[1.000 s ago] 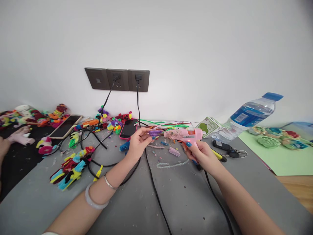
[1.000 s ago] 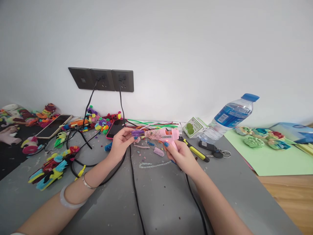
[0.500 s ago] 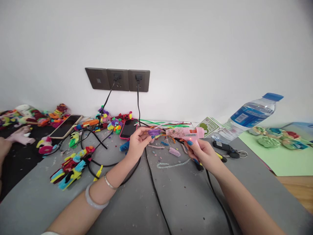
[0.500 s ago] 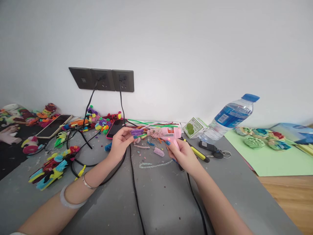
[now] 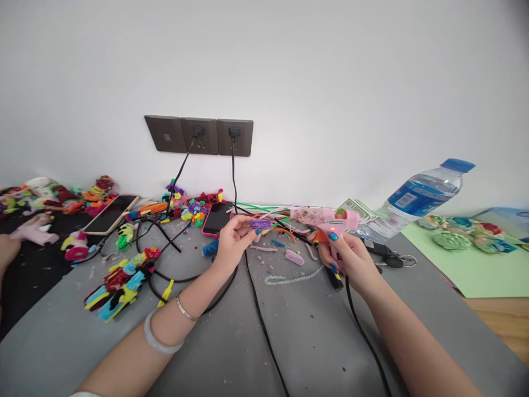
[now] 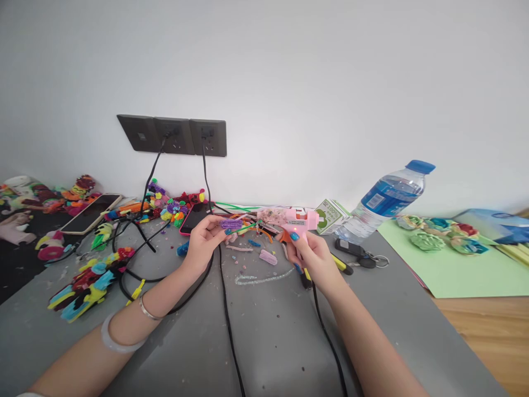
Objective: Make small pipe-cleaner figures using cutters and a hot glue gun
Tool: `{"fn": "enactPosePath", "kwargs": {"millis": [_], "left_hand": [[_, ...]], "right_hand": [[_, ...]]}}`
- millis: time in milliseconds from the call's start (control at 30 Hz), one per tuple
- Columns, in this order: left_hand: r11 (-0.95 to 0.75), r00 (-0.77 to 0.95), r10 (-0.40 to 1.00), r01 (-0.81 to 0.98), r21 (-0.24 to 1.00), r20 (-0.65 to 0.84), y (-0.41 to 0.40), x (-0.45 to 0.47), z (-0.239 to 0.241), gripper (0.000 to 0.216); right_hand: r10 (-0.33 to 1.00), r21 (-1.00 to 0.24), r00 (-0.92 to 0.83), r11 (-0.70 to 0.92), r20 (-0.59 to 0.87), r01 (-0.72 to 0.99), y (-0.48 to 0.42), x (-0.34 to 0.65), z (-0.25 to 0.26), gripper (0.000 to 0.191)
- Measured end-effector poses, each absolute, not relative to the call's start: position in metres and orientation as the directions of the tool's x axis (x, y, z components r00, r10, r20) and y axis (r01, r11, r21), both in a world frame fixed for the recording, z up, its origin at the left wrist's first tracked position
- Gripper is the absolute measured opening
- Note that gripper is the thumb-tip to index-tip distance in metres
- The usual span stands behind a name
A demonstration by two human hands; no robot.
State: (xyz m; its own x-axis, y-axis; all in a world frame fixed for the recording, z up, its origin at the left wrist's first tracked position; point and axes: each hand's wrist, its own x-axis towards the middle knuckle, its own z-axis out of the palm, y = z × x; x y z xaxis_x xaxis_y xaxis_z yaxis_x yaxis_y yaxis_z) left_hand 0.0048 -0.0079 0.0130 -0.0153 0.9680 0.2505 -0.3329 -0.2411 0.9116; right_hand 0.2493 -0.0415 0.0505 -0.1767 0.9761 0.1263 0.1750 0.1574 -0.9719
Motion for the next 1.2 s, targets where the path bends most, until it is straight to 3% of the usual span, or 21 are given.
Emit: {"fn": "enactPosePath", "kwargs": {"millis": [567,1200], "left_hand": [[-0.216,0.092,0.964,-0.281,0.935,0.250,-0.0096,0.0046,0.0076,0.030],[-0.226,0.063,0.965,-0.287,0.931,0.254,-0.0095,0.0043,0.0114,0.028]], "right_hand": [[0.940,-0.935,-0.320,0.214,0.119,0.282,-0.0467,0.2409,0.0491,0.062],[0.964,-0.933,-0.237,0.194,0.124,0.303,-0.0421,0.2425,0.0496,0.056]]}}
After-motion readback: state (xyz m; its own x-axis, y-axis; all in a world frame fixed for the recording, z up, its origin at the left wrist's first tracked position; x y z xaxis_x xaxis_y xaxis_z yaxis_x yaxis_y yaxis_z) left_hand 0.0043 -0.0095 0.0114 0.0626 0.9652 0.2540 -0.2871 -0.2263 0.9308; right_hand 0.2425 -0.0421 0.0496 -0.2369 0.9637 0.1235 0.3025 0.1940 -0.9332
